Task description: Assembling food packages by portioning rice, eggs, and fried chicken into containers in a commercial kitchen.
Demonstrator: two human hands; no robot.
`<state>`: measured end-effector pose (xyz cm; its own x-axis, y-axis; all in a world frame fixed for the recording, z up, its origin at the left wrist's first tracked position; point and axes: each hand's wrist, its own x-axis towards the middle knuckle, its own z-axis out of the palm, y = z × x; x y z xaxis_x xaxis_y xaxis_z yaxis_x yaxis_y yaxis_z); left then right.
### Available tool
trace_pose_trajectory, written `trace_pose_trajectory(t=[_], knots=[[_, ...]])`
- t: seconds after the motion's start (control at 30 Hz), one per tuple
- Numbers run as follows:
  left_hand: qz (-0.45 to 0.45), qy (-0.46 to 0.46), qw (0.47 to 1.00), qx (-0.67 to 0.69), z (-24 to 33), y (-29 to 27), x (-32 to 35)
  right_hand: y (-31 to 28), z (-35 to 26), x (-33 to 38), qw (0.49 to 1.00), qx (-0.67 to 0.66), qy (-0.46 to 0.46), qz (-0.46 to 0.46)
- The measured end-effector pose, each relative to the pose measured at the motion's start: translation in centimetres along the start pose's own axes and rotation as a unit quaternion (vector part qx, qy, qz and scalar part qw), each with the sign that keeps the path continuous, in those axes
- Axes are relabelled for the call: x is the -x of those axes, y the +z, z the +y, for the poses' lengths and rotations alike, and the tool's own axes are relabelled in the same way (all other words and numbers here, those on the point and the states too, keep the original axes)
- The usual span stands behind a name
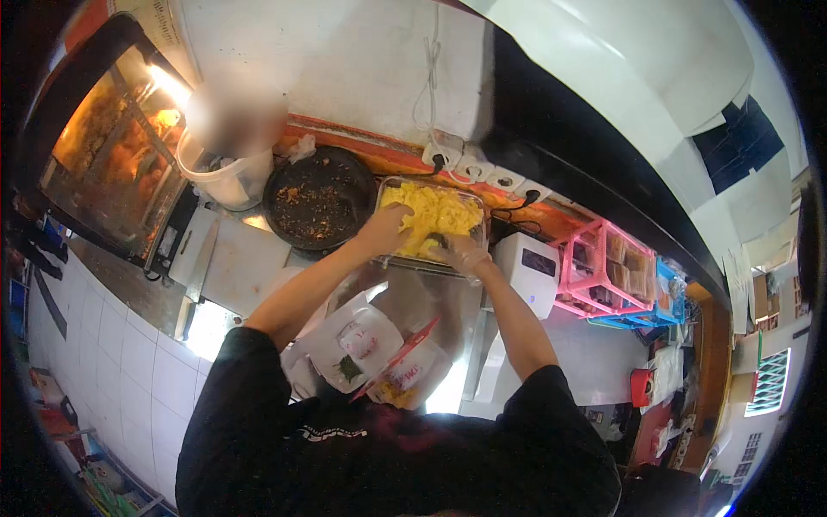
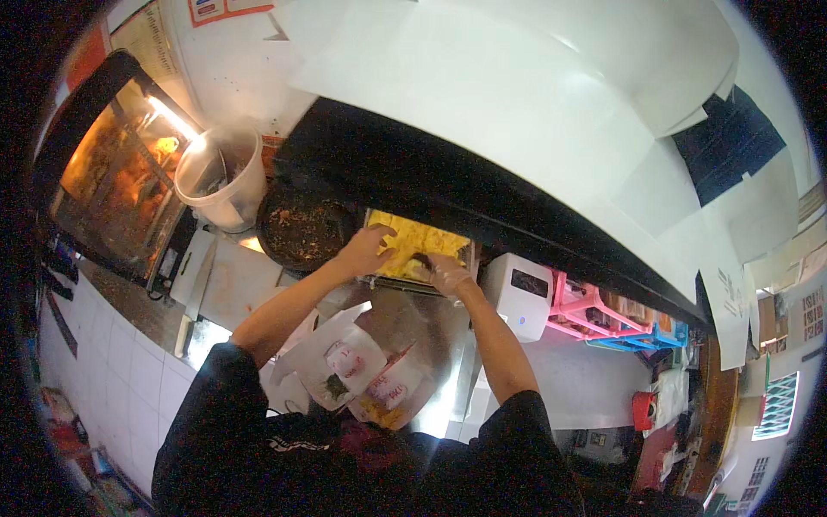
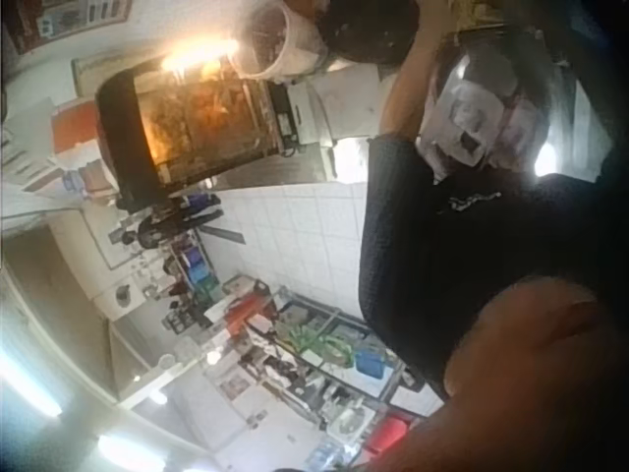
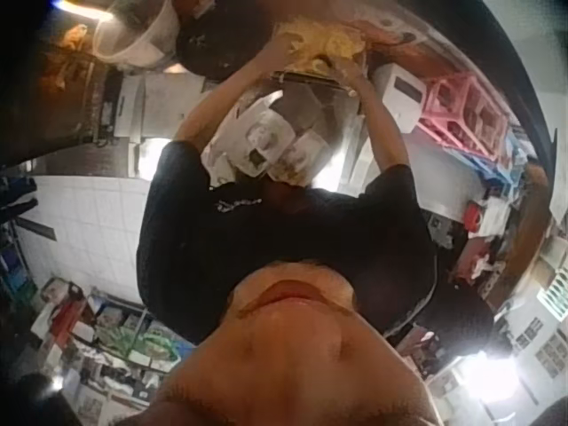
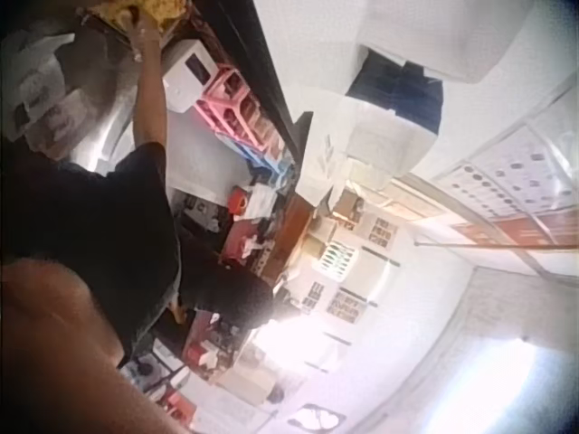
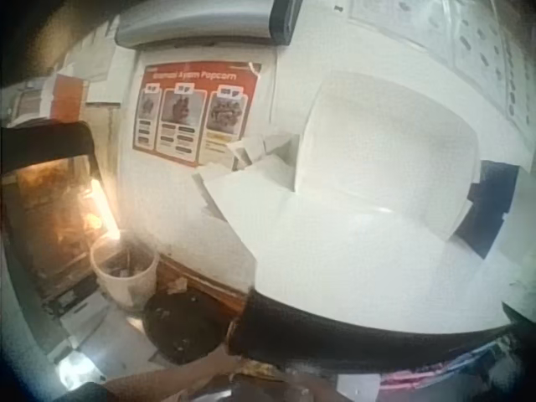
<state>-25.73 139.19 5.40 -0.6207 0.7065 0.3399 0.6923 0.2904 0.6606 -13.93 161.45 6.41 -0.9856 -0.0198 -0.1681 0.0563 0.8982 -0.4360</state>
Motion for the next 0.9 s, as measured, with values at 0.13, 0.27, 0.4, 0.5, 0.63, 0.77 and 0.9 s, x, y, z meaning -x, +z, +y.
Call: trace_pose_trajectory(t=[0.13,0.27,0.4,0.5,0.63,0.77,0.9], knots=[[0.032,0.015,0.994,0.106,8.3,-9.9,5.7,-0.7,0.6,1.2,0.978,-0.153,0.113,0.084],[0.208,-0.042,0.973,0.095,11.5,-16.1,17.1,-2.2,-1.2,8.0,0.859,-0.443,0.215,0.137],[0.474,-0.298,0.817,0.140,9.6,-15.7,32.6,-4.0,-7.1,18.0,0.855,-0.459,0.211,0.121],[0.553,-0.501,0.641,0.178,7.8,-11.4,44.4,-1.1,-10.3,24.6,0.832,-0.472,0.277,0.091],[0.449,-0.530,0.712,0.106,12.2,-5.7,47.6,3.9,-17.2,27.1,0.696,-0.646,0.314,-0.006],[0.206,-0.438,0.866,0.125,14.4,-6.0,39.8,6.0,-24.7,27.0,0.590,-0.745,0.296,-0.092],[-0.042,-0.300,0.948,-0.101,13.1,-5.3,33.1,7.6,-28.8,25.7,0.530,-0.791,0.294,-0.078]])
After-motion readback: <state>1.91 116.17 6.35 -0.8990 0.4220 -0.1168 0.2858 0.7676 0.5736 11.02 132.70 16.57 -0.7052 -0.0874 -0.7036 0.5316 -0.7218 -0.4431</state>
